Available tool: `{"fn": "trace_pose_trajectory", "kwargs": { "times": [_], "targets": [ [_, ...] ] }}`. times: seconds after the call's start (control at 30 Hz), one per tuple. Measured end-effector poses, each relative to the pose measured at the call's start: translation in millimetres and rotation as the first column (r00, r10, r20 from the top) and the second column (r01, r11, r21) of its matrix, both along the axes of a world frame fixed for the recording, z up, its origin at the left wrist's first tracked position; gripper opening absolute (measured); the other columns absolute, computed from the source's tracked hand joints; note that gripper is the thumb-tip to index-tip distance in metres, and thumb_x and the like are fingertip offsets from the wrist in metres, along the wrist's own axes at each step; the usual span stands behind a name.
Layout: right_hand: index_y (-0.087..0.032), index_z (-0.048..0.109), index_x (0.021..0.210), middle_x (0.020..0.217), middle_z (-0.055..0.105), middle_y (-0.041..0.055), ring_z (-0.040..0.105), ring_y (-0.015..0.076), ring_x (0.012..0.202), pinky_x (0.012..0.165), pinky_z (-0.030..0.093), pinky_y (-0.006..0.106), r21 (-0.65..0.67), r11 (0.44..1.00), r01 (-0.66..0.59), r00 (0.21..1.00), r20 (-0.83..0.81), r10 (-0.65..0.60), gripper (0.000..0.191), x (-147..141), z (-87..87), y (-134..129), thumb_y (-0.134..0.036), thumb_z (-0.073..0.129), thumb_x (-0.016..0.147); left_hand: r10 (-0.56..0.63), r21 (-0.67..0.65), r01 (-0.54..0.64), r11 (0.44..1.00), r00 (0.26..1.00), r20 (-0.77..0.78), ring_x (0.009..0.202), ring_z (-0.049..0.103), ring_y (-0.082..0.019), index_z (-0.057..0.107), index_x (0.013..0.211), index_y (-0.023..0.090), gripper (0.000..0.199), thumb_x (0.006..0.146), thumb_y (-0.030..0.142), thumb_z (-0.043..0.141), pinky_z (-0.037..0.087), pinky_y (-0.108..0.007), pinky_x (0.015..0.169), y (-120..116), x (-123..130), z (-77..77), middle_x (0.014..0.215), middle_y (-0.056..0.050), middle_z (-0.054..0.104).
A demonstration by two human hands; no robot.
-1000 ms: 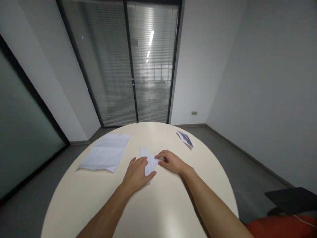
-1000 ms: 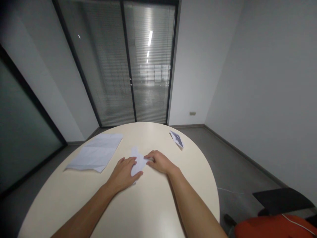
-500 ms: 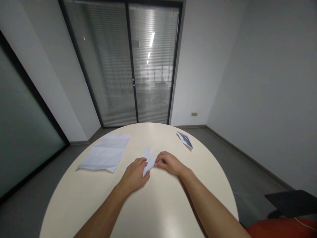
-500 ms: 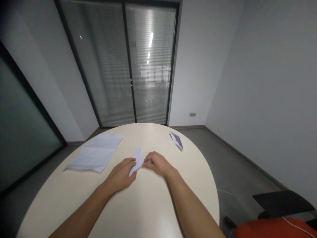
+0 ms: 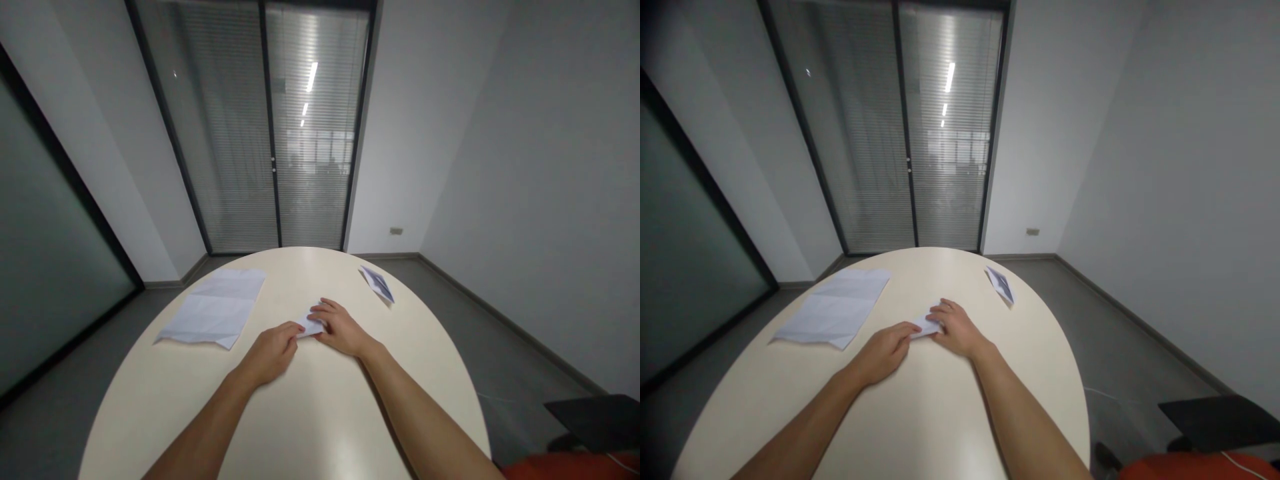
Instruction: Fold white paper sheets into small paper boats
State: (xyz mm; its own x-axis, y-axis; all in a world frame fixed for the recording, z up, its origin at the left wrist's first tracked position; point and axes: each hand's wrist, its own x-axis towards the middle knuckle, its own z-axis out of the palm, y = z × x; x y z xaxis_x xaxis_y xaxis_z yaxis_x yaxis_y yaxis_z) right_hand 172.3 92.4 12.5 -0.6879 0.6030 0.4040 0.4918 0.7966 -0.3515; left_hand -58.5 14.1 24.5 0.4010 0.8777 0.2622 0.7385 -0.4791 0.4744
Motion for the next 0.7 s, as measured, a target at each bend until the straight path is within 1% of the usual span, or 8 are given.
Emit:
{"fn": "trace_pose_trajectory", "kwargs": {
  "times": [0.07, 0.13, 0.27, 0.37, 0.43, 0.53, 0.63, 0.7],
  "targets": [
    [-0.021, 0.072, 0.122, 0.129, 0.07, 0.0091, 0.055, 0.0275, 0.133, 0.12, 0.032, 0.049, -0.004, 1.0, 0.025, 1.0, 0.004, -0.025, 0.037, 0, 0.0, -1, -0.02, 0.07, 0.085, 0.001, -0.017, 0.0, 1.0, 0.998, 0.068, 0.116, 0.066, -0.019, 0.068, 0.121, 0.022, 0.038, 0.096, 0.015, 0.041, 0.047, -0.03, 0.105, -1, -1, 1.2, 0.126, -0.004, 0.072],
    [-0.023, 0.074, 0.116, 0.121, 0.074, 0.0058, 0.053, 0.0278, 0.134, 0.119, 0.033, 0.049, -0.013, 0.998, 0.061, 0.998, 0.0, -0.061, 0.029, 1, 0.1, -2, -0.018, 0.065, 0.09, 0.025, -0.012, -0.024, 1.0, 0.993, 0.115, 0.113, 0.067, -0.019, 0.069, 0.119, 0.023, 0.036, 0.097, 0.018, 0.041, 0.048, -0.03, 0.102, -2, -1, 3.1, 0.122, -0.004, 0.073],
    [-0.023, 0.076, 0.105, 0.107, 0.077, 0.0058, 0.054, 0.0296, 0.131, 0.114, 0.036, 0.047, -0.036, 0.99, 0.137, 0.99, -0.03, -0.138, 0.017, 4, 4.7, -5, -0.03, 0.062, 0.096, 0.136, 0.043, -0.143, 0.989, 0.98, 0.144, 0.1, 0.069, -0.019, 0.07, 0.106, 0.024, 0.031, 0.1, 0.025, 0.04, 0.05, -0.029, 0.091, -3, 0, 4.1, 0.107, -0.003, 0.074],
    [-0.021, 0.075, 0.099, 0.1, 0.077, 0.0082, 0.063, 0.0276, 0.114, 0.106, 0.04, 0.043, -0.053, 0.981, 0.188, 0.981, -0.041, -0.191, 0.022, 6, 11.5, -7, -0.037, 0.06, 0.099, 0.235, 0.076, -0.248, 0.966, 0.96, 0.15, 0.094, 0.069, -0.02, 0.07, 0.1, 0.023, 0.026, 0.099, 0.028, 0.044, 0.051, -0.03, 0.086, 0, 0, 0.7, 0.101, -0.004, 0.074],
    [-0.02, 0.074, 0.098, 0.097, 0.077, 0.0077, 0.067, 0.0243, 0.1, 0.104, 0.04, 0.041, -0.076, 0.974, 0.212, 0.976, -0.027, -0.215, 0.025, 8, 15.0, -8, -0.038, 0.057, 0.1, 0.284, 0.074, -0.299, 0.951, 0.944, 0.17, 0.093, 0.069, -0.02, 0.069, 0.098, 0.023, 0.023, 0.098, 0.03, 0.047, 0.051, -0.03, 0.085, 3, -1, -3.0, 0.1, -0.004, 0.075],
    [-0.021, 0.074, 0.104, 0.099, 0.077, 0.0068, 0.069, 0.0223, 0.092, 0.098, 0.044, 0.037, -0.133, 0.96, 0.245, 0.968, -0.023, -0.25, 0.025, 10, 16.3, -8, -0.038, 0.055, 0.101, 0.326, 0.048, -0.343, 0.938, 0.922, 0.211, 0.095, 0.07, -0.02, 0.069, 0.1, 0.023, 0.021, 0.097, 0.032, 0.05, 0.052, -0.031, 0.086, 7, -3, -8.6, 0.102, -0.004, 0.076],
    [-0.022, 0.073, 0.115, 0.109, 0.077, 0.0077, 0.07, 0.023, 0.097, 0.086, 0.049, 0.032, -0.191, 0.948, 0.256, 0.962, -0.049, -0.269, 0.028, 12, 14.3, -8, -0.037, 0.055, 0.1, 0.362, 0.006, -0.375, 0.927, 0.899, 0.246, 0.097, 0.071, -0.021, 0.068, 0.106, 0.023, 0.019, 0.097, 0.032, 0.053, 0.053, -0.031, 0.088, 10, -5, -12.9, 0.104, -0.005, 0.077],
    [-0.022, 0.071, 0.123, 0.119, 0.076, 0.0079, 0.07, 0.0234, 0.105, 0.09, 0.049, 0.032, -0.202, 0.948, 0.246, 0.963, -0.064, -0.264, 0.031, 13, 12.5, -8, -0.034, 0.053, 0.1, 0.388, -0.015, -0.398, 0.917, 0.886, 0.255, 0.099, 0.072, -0.021, 0.066, 0.11, 0.024, 0.019, 0.096, 0.029, 0.055, 0.053, -0.031, 0.089, 11, -6, -14.8, 0.106, -0.005, 0.077]
  ]
}}
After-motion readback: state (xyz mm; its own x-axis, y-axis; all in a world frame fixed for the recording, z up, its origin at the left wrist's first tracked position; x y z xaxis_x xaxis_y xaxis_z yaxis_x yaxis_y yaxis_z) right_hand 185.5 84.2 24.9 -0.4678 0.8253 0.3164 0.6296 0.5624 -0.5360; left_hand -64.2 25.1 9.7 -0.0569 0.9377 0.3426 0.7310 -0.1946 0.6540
